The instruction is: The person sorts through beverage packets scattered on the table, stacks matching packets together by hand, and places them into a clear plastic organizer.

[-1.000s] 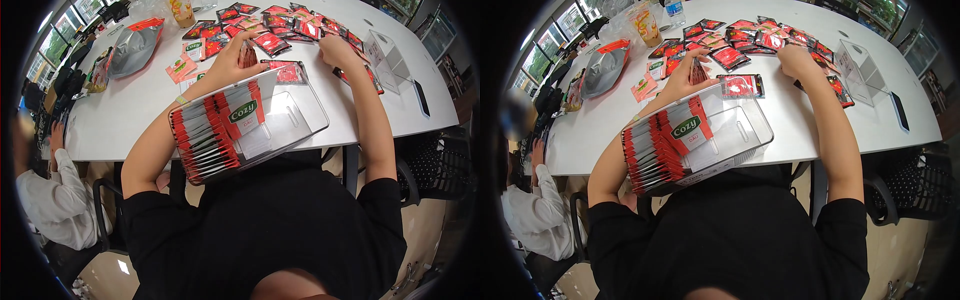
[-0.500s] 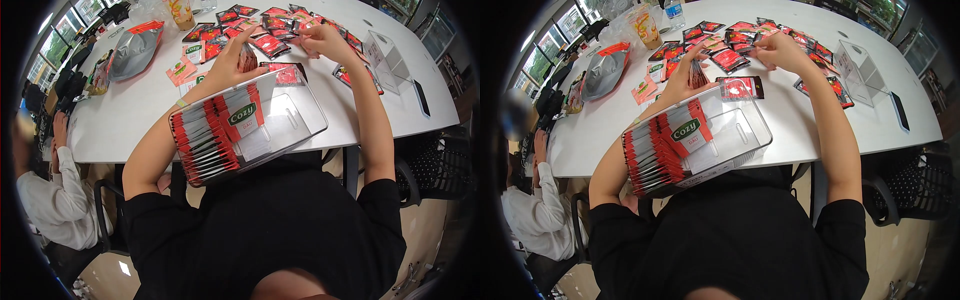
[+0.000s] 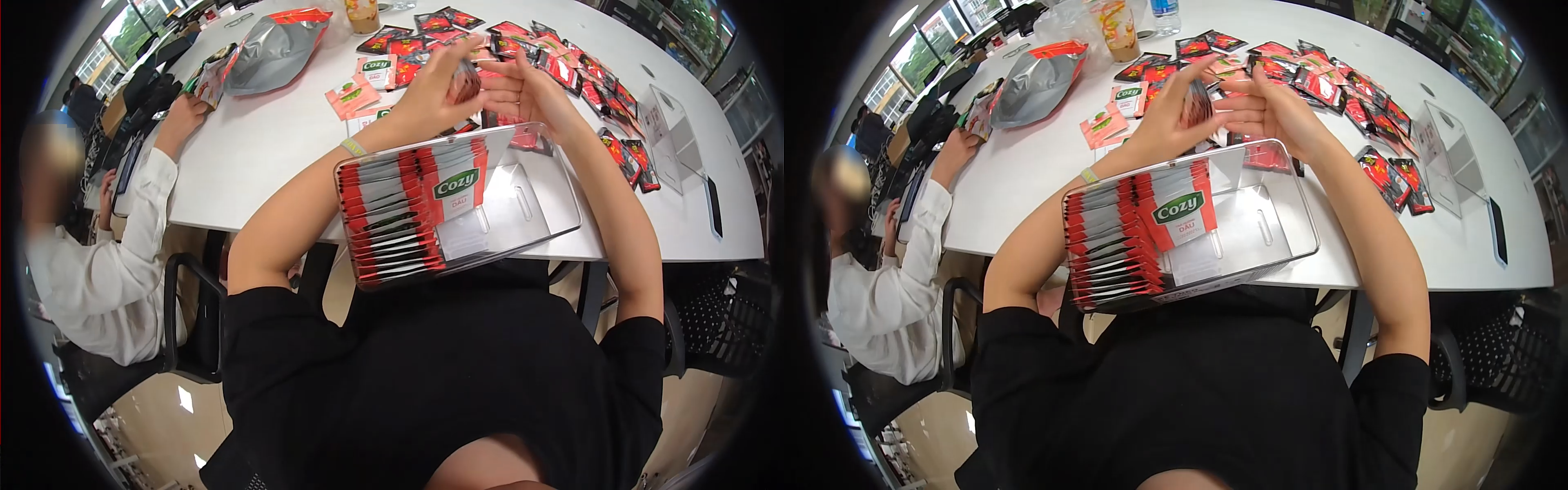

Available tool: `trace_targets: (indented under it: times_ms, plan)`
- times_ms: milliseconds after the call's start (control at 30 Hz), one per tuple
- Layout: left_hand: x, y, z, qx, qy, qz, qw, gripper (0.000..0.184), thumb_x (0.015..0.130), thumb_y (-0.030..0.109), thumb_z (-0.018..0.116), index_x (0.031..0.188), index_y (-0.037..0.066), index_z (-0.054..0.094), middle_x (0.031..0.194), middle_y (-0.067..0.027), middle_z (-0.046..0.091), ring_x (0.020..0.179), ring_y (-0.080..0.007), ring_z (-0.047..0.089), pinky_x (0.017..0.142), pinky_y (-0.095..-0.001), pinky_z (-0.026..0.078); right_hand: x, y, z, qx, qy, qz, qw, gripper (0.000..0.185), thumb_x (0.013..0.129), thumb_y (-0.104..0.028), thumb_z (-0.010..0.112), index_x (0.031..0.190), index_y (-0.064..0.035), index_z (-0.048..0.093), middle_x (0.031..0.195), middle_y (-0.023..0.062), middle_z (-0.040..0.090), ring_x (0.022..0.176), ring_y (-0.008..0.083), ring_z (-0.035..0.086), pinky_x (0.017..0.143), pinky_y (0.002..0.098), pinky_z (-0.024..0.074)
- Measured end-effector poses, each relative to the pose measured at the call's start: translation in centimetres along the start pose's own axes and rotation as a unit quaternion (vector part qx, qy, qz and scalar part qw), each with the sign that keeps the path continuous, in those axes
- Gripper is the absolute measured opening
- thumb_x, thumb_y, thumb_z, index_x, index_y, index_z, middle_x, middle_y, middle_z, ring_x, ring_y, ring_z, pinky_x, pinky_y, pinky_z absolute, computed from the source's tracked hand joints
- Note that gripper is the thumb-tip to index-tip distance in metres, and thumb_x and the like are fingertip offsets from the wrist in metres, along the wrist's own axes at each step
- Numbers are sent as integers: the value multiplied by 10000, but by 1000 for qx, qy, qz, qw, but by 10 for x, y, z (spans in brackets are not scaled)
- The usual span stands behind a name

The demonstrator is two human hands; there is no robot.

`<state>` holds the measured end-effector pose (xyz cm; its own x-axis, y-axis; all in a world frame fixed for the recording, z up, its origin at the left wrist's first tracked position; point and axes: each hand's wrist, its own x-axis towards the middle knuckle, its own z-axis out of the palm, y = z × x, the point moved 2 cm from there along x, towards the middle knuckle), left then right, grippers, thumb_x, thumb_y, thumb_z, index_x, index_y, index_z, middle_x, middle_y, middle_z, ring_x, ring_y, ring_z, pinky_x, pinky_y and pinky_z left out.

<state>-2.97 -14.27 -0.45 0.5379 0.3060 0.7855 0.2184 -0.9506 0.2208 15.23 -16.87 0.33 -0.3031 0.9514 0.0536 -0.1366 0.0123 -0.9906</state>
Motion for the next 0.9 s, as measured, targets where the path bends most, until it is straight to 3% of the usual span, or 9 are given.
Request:
trace_targets:
  times_ms: [67, 167, 300, 500, 600, 667, 767, 800, 900]
  plan:
    - [7, -1, -13, -30, 22, -54, 998, 684, 788, 196, 658, 1340, 101, 266, 1132, -135, 467, 915, -221, 563, 760, -327, 468, 7, 5, -1, -3, -8, -7, 1000, 538, 902, -497, 415, 1107, -26, 577, 1033, 131, 620, 918, 195, 618, 842, 313, 476]
    - [12, -36, -46, -221, 164, -169, 946, 514, 808, 173, 630, 1233, 85, 355, 1069, -121, 486, 763, -132, 584, 594, -226, 475, 23, 14, -3, -357, -49, -126, 924, 378, 819, -339, 613, 1059, -47, 627, 1021, 42, 637, 933, 130, 570, 841, 281, 421]
    - [-4, -71, -96, -210, 212, -255, 920, 494, 806, 173, 623, 1208, 52, 362, 991, -92, 510, 752, -111, 574, 628, -214, 487, 38, 8, 22, -459, -68, -216, 859, 456, 789, -433, 613, 1111, -110, 617, 1130, 121, 582, 1074, 233, 521, 890, 284, 385]
    - [-7, -79, -90, -246, 268, -257, 895, 516, 798, 193, 624, 1213, 36, 359, 978, -75, 507, 813, -117, 567, 706, -226, 480, 66, 23, 59, -594, -117, -263, 751, 629, 732, -576, 598, 1266, -261, 493, 1297, 137, 443, 1233, 280, 366, 932, 583, 181]
    - [-6, -77, -91, -235, 262, -262, 898, 536, 795, 197, 627, 1224, 33, 349, 977, -80, 511, 824, -118, 573, 709, -227, 481, 70, 23, 56, -616, -151, -203, 746, 623, 729, -540, 620, 1272, -264, 485, 1306, 91, 447, 1222, 263, 384, 923, 557, 213]
    - [-6, -73, -89, -227, 254, -268, 901, 547, 795, 197, 626, 1231, 31, 341, 977, -87, 516, 820, -120, 580, 702, -227, 484, 78, 15, 39, -591, -188, -144, 771, 558, 713, -270, 706, 1240, -249, 523, 1316, 72, 451, 1236, 245, 380, 954, 561, 227]
    - [-3, -66, -85, -252, 240, -270, 898, 566, 796, 197, 624, 1245, 28, 324, 990, -103, 520, 805, -125, 596, 682, -226, 487, 64, -9, 27, -737, -114, -128, 653, 425, 744, -198, 655, 1163, -160, 590, 1237, 129, 504, 1161, 263, 459, 901, 447, 372]
    - [-3, -66, -84, -240, 222, -285, 901, 586, 794, 197, 627, 1252, 19, 309, 1003, -111, 514, 797, -133, 601, 685, -229, 489, 64, -7, 26, -739, -114, -128, 652, 425, 744, -198, 655, 1163, -160, 590, 1237, 129, 504, 1161, 263, 459, 901, 447, 372]
    - [-2, -67, -82, -258, 224, -297, 892, 626, 787, 201, 635, 1262, 0, 280, 1029, -124, 503, 806, -150, 606, 706, -240, 493, 52, 0, 41, -537, -156, -256, 789, 336, 837, -316, 566, 1103, -121, 629, 1237, 166, 488, 1133, 305, 471, 906, 402, 399]
